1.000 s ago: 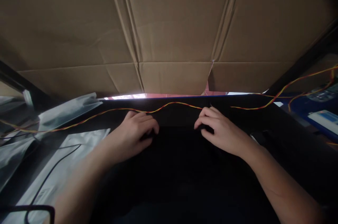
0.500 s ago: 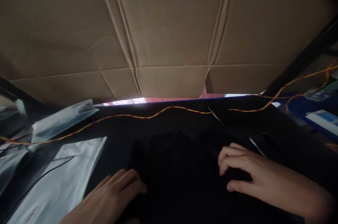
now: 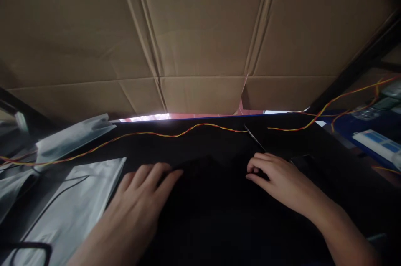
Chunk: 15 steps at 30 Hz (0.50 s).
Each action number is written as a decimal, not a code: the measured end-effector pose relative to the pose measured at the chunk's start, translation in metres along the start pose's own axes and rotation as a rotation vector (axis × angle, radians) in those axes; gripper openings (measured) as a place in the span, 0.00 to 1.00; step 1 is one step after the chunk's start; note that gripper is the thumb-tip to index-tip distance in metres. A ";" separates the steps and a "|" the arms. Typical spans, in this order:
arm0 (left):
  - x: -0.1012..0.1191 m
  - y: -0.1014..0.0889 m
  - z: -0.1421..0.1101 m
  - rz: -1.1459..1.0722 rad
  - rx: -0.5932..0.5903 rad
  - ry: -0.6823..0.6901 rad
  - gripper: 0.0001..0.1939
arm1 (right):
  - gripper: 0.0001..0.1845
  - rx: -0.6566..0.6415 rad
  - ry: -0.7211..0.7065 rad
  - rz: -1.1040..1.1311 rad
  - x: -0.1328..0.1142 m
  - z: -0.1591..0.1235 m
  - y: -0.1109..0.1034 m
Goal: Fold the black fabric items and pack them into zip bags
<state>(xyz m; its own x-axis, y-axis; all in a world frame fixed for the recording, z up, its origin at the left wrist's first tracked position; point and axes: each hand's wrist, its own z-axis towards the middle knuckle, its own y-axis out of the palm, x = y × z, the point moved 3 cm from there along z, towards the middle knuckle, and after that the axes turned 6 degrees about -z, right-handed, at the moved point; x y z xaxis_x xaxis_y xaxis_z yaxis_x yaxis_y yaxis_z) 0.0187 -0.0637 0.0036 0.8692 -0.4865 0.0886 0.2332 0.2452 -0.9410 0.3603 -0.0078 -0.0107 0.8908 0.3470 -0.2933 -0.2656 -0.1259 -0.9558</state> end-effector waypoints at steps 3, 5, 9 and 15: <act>0.022 0.013 0.002 0.093 0.000 0.174 0.29 | 0.10 0.216 -0.036 -0.064 0.006 -0.010 0.008; 0.023 0.020 -0.005 0.134 0.000 0.270 0.31 | 0.15 0.411 0.008 -0.102 0.016 -0.023 0.008; 0.022 0.011 -0.007 0.129 -0.011 0.333 0.27 | 0.20 0.548 0.162 -0.086 0.037 -0.036 0.004; 0.061 0.005 0.066 -0.233 -0.221 0.337 0.19 | 0.19 0.030 0.175 -0.078 0.034 0.022 -0.013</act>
<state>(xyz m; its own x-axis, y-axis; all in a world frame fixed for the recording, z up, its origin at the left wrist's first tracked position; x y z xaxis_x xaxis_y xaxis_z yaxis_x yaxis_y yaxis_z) 0.1014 -0.0367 0.0259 0.6063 -0.7615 0.2290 0.2746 -0.0697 -0.9590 0.3857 0.0260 -0.0086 0.9590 0.1874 -0.2127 -0.2018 -0.0758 -0.9765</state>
